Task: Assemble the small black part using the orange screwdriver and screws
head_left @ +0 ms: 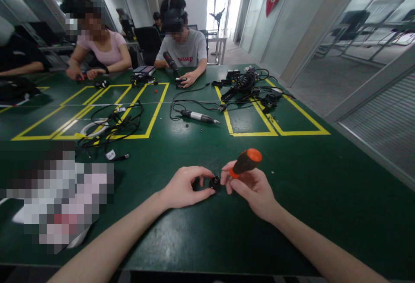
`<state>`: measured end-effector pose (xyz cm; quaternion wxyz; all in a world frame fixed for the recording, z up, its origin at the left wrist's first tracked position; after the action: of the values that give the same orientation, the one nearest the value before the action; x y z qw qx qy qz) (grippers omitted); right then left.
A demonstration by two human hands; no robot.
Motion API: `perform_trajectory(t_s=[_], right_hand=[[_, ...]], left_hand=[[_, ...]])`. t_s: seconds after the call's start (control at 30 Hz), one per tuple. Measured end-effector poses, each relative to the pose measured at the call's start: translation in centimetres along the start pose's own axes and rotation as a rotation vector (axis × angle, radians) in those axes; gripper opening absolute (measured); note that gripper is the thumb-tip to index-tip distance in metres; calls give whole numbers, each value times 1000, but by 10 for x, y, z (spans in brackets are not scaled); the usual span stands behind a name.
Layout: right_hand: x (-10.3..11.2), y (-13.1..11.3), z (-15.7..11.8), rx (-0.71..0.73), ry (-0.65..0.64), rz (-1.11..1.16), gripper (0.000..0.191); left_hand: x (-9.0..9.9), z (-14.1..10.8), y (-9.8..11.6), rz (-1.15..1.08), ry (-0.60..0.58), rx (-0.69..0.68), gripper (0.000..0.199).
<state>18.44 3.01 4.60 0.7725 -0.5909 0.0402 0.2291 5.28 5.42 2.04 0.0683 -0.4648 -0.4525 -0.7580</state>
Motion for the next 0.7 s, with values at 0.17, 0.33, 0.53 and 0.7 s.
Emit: perform_trajectory(t_s=[0.17, 0.33, 0.53, 0.7], right_hand=[[3, -2, -2, 32, 21, -48, 26], [6, -2, -4, 33, 17, -86, 29], [1, 2, -8, 9, -2, 39, 24], [1, 4, -8, 17, 32, -26, 26]], left_hand=[[1, -5, 5, 140, 24, -48, 27], [9, -14, 23, 368, 180, -194, 46], [3, -15, 26, 442, 163, -191, 36], [1, -13, 22, 449, 146, -156, 29]])
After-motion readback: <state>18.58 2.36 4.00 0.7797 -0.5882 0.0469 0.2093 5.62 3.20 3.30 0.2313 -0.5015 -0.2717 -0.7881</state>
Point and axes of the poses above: each hand's wrist, its own z-axis towards the middle knuckle, its own x-axis out of the back of the hand, y = z × x, the point moved 10 cm from there along z, towards the middle knuckle, and after that the axes turned 15 degrees about z, right-handed, at the moved point
